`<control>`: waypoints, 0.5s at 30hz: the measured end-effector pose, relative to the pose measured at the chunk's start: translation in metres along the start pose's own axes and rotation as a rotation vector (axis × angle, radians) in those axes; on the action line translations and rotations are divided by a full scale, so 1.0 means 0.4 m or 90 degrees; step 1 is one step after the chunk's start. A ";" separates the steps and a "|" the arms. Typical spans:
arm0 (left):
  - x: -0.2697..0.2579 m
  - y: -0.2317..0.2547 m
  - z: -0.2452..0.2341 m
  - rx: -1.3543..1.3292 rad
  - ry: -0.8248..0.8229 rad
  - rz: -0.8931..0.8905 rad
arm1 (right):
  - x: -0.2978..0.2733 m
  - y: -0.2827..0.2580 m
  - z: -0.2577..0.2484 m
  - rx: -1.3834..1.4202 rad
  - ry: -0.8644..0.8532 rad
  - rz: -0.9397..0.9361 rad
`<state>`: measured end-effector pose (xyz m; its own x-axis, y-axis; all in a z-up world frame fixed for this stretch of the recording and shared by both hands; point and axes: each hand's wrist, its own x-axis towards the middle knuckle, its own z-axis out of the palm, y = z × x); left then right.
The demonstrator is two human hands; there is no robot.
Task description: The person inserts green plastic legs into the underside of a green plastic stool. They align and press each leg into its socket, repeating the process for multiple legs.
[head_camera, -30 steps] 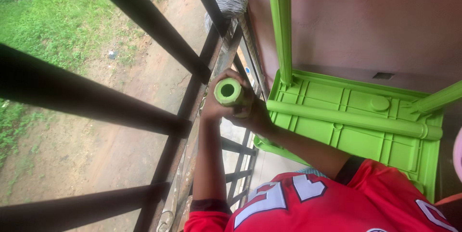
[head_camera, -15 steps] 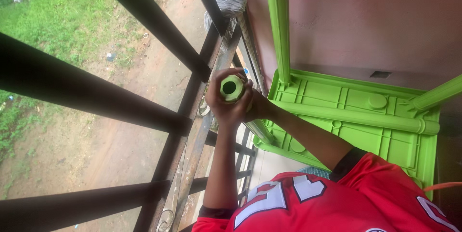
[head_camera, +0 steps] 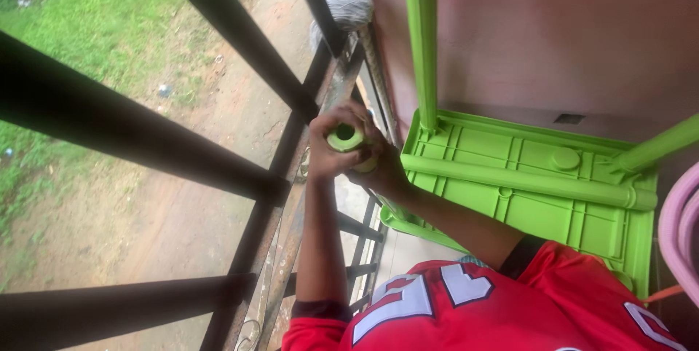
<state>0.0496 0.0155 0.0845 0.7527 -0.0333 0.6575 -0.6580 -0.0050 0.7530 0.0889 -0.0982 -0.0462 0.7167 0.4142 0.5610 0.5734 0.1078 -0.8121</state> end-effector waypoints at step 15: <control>-0.011 0.024 0.120 0.326 0.286 0.025 | 0.034 0.097 -0.010 -0.003 -0.096 -0.204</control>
<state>0.0388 -0.0322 0.0878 0.5917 0.3746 0.7138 -0.5284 -0.4885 0.6944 0.1225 -0.0920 -0.0693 0.4335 0.4895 0.7566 0.7615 0.2499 -0.5980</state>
